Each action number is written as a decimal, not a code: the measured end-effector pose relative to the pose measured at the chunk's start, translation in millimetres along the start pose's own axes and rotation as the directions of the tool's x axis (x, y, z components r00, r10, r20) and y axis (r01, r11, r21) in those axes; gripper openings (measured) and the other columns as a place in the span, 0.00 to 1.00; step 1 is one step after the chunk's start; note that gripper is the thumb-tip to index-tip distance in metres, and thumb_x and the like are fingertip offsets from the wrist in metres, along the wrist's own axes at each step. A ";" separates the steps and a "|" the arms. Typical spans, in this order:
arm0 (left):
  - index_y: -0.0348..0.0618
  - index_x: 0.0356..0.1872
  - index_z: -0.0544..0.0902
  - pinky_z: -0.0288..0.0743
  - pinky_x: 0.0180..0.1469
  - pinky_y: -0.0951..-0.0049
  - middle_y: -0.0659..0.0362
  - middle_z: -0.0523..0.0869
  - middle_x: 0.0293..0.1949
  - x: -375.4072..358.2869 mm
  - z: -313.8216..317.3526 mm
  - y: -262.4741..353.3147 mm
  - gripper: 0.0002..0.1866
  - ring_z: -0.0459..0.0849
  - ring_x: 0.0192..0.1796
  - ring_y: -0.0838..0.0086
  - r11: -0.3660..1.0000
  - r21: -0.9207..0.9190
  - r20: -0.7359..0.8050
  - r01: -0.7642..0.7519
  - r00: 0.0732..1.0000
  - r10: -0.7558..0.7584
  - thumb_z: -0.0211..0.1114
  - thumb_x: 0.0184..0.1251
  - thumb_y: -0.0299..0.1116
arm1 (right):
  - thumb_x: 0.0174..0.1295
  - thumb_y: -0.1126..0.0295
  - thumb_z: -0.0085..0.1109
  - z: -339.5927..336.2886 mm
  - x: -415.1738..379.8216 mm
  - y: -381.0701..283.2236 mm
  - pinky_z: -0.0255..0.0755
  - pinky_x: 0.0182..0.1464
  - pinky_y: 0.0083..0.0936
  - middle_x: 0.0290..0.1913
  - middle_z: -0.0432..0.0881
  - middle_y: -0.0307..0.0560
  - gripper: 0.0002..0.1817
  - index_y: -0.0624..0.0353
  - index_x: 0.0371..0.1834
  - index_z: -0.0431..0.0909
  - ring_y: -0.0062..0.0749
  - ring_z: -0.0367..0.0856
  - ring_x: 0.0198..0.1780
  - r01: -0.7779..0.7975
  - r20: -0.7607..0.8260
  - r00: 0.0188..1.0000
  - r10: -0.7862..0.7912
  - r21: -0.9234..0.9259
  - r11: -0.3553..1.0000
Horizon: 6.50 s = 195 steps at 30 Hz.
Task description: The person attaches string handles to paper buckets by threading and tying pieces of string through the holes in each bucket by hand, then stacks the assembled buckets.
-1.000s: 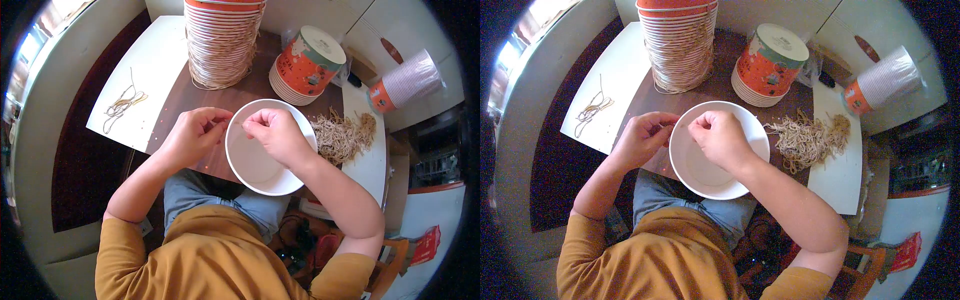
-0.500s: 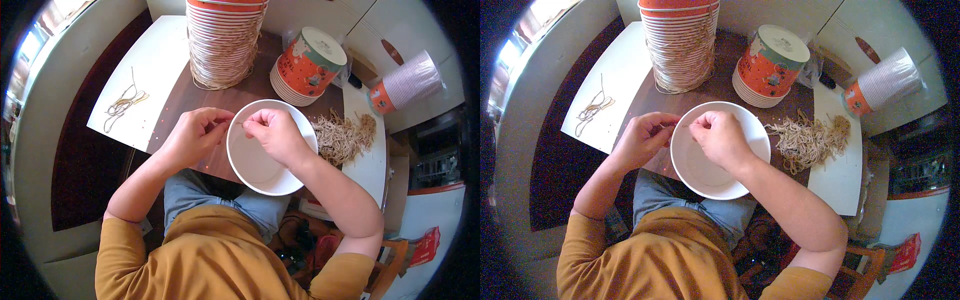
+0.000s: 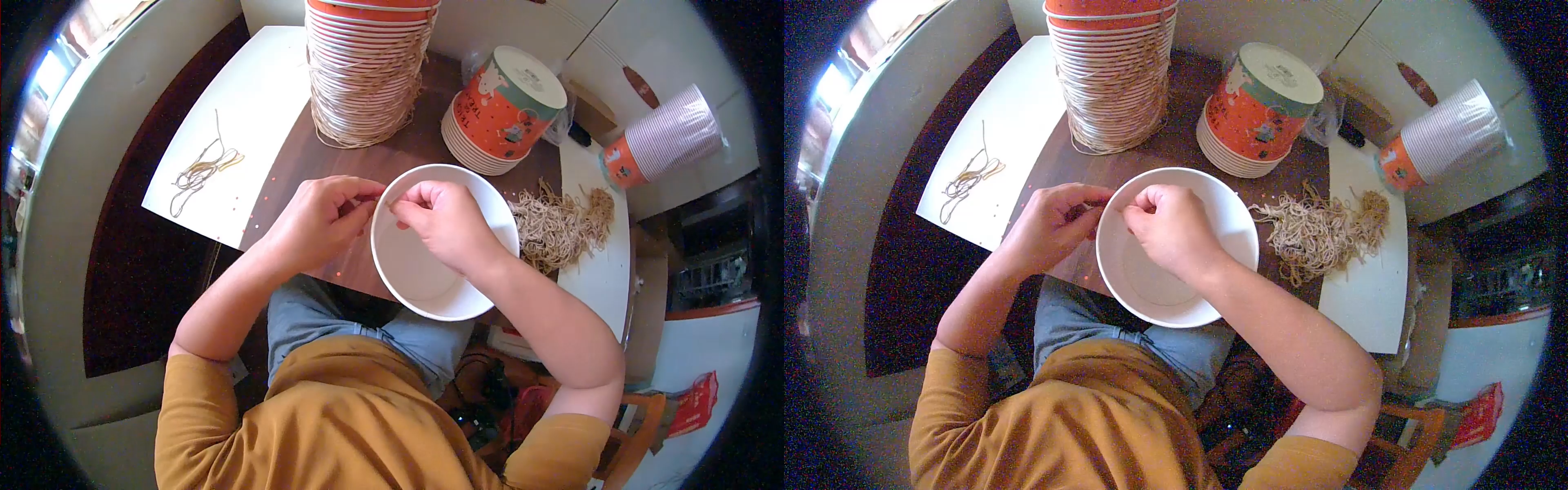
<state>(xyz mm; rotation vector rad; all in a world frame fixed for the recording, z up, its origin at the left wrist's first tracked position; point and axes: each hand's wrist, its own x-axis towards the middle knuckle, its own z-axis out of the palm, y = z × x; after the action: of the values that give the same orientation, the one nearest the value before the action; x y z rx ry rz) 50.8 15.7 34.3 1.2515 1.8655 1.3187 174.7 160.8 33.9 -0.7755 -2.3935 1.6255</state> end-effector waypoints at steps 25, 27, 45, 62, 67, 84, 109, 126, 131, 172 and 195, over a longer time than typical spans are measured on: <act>0.36 0.41 0.84 0.78 0.35 0.70 0.51 0.85 0.30 1.2 0.8 -5.5 0.11 0.85 0.30 0.68 0.939 0.218 0.035 -0.266 0.964 0.265 0.66 0.57 0.26 | 0.59 0.67 0.62 -4.2 -4.2 -6.6 0.74 0.34 0.25 0.26 0.85 0.44 0.10 0.63 0.26 0.83 0.23 0.81 0.29 -0.015 0.029 0.999 0.016 -0.038 0.999; 0.35 0.40 0.84 0.78 0.34 0.69 0.50 0.85 0.30 1.5 0.9 -4.6 0.10 0.85 0.30 0.68 0.926 0.251 0.031 -0.282 0.959 0.283 0.66 0.56 0.26 | 0.59 0.67 0.62 -3.9 -3.5 -5.4 0.74 0.35 0.25 0.26 0.85 0.45 0.10 0.63 0.26 0.83 0.23 0.81 0.29 -0.015 0.038 0.999 0.016 -0.043 0.999; 0.37 0.29 0.81 0.72 0.38 0.79 0.56 0.81 0.41 -50.6 -11.9 4.4 0.03 0.80 0.40 0.76 0.967 -0.177 0.041 -0.181 0.981 0.191 0.61 0.54 0.23 | 0.52 0.66 0.66 -1.3 -109.7 -39.5 0.75 0.35 0.35 0.33 0.76 0.49 0.30 0.64 0.58 0.68 0.42 0.79 0.32 0.387 0.135 0.888 -0.440 -0.737 0.554; 0.36 0.42 0.82 0.78 0.44 0.73 0.56 0.84 0.41 -24.7 7.6 1.6 0.10 0.84 0.43 0.72 0.877 -0.301 0.119 -0.374 0.898 0.423 0.65 0.58 0.20 | 0.50 0.81 0.65 50.1 -102.0 1.6 0.76 0.33 0.29 0.34 0.81 0.50 0.13 0.63 0.40 0.81 0.39 0.81 0.31 0.468 -0.317 0.489 -0.813 -0.690 0.551; 0.41 0.39 0.82 0.79 0.39 0.66 0.54 0.82 0.36 -29.7 16.3 -16.6 0.11 0.83 0.38 0.60 0.718 0.084 0.077 -0.691 0.723 0.687 0.69 0.54 0.23 | 0.49 0.76 0.63 62.3 -112.1 -14.5 0.73 0.34 0.30 0.37 0.80 0.45 0.11 0.62 0.38 0.80 0.36 0.76 0.30 0.664 0.019 0.536 -0.844 -0.627 0.408; 0.35 0.40 0.78 0.81 0.36 0.74 0.55 0.85 0.38 -59.9 14.5 0.5 0.07 0.86 0.37 0.72 0.709 -0.689 0.206 0.152 0.979 -0.009 0.61 0.62 0.21 | 0.55 0.74 0.55 40.5 -102.7 -14.4 0.65 0.29 0.29 0.27 0.68 0.40 0.03 0.57 0.32 0.74 0.31 0.71 0.26 0.380 -0.085 0.582 -0.809 -0.851 0.363; 0.36 0.42 0.76 0.79 0.38 0.81 0.58 0.83 0.37 -66.9 40.8 -8.9 0.11 0.82 0.38 0.80 0.869 -0.494 -0.316 -0.008 0.933 -0.171 0.68 0.60 0.22 | 0.60 0.71 0.60 94.3 -65.0 27.1 0.77 0.34 0.31 0.36 0.83 0.51 0.11 0.61 0.44 0.80 0.38 0.83 0.30 0.363 -0.488 0.666 -0.564 -0.448 0.817; 0.36 0.37 0.77 0.77 0.38 0.82 0.61 0.83 0.34 -72.4 29.5 -1.7 0.07 0.82 0.37 0.83 0.969 -0.246 -0.399 0.022 0.909 -0.122 0.64 0.58 0.19 | 0.65 0.68 0.58 91.0 -58.0 27.4 0.73 0.44 0.24 0.39 0.84 0.36 0.07 0.52 0.43 0.81 0.24 0.81 0.40 -0.120 0.092 0.987 0.134 0.969 0.215; 0.37 0.34 0.83 0.74 0.27 0.82 0.60 0.85 0.29 -72.6 37.0 -6.2 0.06 0.81 0.25 0.84 0.994 0.060 -0.474 -0.088 0.874 0.106 0.67 0.55 0.22 | 0.66 0.66 0.57 87.6 -61.7 22.1 0.73 0.42 0.24 0.40 0.84 0.35 0.08 0.53 0.44 0.81 0.22 0.80 0.38 -0.207 0.199 0.974 0.110 0.976 0.064; 0.32 0.33 0.84 0.74 0.35 0.81 0.63 0.86 0.29 -72.6 10.8 7.8 0.07 0.80 0.32 0.84 0.973 -0.161 -0.168 0.163 0.967 -0.190 0.66 0.63 0.27 | 0.66 0.66 0.56 54.6 -47.1 34.1 0.66 0.34 0.17 0.38 0.81 0.41 0.09 0.60 0.44 0.77 0.21 0.72 0.30 0.001 -0.082 0.991 0.103 0.786 0.618; 0.36 0.26 0.79 0.72 0.27 0.71 0.53 0.80 0.22 -104.9 -4.8 53.1 0.04 0.79 0.23 0.66 0.977 -0.111 0.064 -0.184 0.979 0.191 0.61 0.59 0.24 | 0.51 0.71 0.66 63.8 -64.5 13.4 0.65 0.53 0.40 0.44 0.81 0.40 0.09 0.50 0.36 0.78 0.36 0.79 0.47 0.737 -0.220 0.398 -0.891 -0.501 0.453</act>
<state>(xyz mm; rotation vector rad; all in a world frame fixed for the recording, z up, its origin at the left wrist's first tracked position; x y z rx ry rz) 112.2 -75.6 75.9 1.4294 1.6373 1.4271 209.0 80.3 6.6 0.1113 -2.0891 0.5295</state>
